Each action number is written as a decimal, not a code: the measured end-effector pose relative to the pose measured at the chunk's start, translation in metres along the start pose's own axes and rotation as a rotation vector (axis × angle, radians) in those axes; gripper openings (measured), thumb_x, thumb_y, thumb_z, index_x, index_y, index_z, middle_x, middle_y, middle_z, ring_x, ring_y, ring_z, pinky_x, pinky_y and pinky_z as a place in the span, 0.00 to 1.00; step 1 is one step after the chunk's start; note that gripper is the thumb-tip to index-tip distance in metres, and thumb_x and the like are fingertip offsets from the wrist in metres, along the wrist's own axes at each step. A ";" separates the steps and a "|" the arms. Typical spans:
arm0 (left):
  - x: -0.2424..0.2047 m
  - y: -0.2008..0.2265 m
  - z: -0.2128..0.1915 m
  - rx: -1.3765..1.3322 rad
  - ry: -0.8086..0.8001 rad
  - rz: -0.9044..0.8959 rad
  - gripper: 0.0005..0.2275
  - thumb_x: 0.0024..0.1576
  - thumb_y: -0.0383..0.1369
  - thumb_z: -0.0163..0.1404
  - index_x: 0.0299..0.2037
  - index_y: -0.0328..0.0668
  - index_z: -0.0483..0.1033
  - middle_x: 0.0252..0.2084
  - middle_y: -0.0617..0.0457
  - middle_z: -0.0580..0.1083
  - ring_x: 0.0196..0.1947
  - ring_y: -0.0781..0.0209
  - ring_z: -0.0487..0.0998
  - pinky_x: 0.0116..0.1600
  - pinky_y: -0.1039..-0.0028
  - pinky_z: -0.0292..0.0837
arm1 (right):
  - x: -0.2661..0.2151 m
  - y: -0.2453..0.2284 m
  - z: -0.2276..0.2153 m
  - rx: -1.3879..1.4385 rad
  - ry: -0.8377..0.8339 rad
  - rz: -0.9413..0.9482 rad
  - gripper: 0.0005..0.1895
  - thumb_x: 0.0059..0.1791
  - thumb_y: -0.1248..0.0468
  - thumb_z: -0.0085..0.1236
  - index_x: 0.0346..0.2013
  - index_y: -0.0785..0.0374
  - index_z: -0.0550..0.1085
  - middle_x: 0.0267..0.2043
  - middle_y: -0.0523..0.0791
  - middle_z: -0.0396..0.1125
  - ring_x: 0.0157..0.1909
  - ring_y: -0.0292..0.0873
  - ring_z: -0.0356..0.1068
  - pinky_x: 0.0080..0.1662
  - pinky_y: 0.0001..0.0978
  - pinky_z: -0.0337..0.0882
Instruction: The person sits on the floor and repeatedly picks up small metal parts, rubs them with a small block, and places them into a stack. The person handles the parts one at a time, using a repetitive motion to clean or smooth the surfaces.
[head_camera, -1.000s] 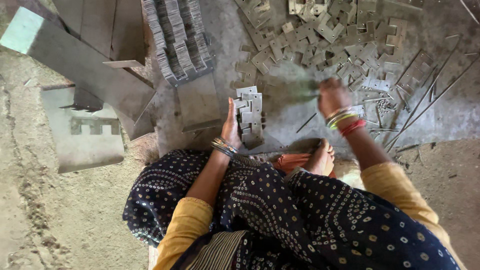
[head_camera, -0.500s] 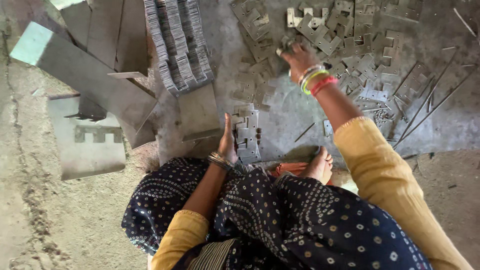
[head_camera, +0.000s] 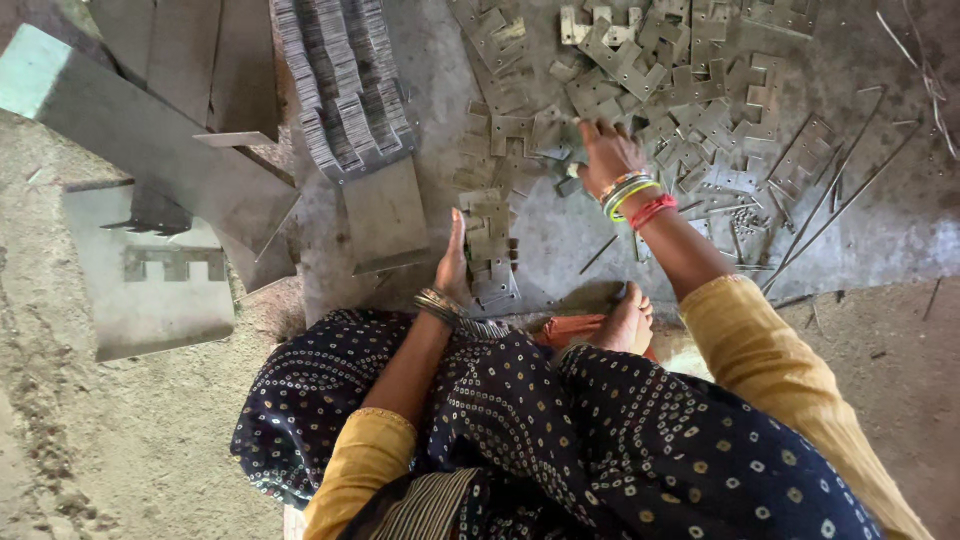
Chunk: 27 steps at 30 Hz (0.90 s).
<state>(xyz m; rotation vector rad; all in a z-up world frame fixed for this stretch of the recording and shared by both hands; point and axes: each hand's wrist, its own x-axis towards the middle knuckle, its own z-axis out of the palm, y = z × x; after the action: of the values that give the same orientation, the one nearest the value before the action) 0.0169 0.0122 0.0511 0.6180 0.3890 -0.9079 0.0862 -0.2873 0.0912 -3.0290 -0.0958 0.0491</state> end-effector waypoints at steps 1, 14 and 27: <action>0.000 0.002 0.003 0.018 0.024 -0.008 0.40 0.58 0.69 0.32 0.57 0.38 0.76 0.43 0.44 0.79 0.38 0.52 0.81 0.45 0.60 0.81 | 0.004 0.003 0.002 -0.005 0.018 0.005 0.37 0.36 0.61 0.74 0.57 0.63 0.70 0.52 0.54 0.68 0.55 0.62 0.68 0.50 0.53 0.71; -0.006 0.013 0.010 0.087 -0.032 0.049 0.45 0.53 0.71 0.34 0.61 0.34 0.71 0.46 0.37 0.79 0.43 0.46 0.83 0.49 0.58 0.80 | -0.061 -0.054 -0.048 0.078 0.183 -0.373 0.18 0.49 0.69 0.61 0.54 0.56 0.75 0.52 0.48 0.69 0.47 0.48 0.72 0.42 0.42 0.77; -0.005 0.011 -0.001 0.031 -0.027 0.006 0.44 0.55 0.71 0.33 0.60 0.34 0.72 0.45 0.38 0.79 0.41 0.48 0.82 0.50 0.56 0.80 | -0.003 -0.014 0.020 -0.209 -0.078 -0.130 0.27 0.48 0.70 0.53 0.62 0.72 0.68 0.55 0.59 0.67 0.54 0.58 0.71 0.53 0.49 0.75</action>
<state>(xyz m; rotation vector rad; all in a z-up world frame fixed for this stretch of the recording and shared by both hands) 0.0228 0.0209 0.0566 0.6342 0.3491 -0.9175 0.0812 -0.2715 0.0735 -3.2200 -0.3232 0.1554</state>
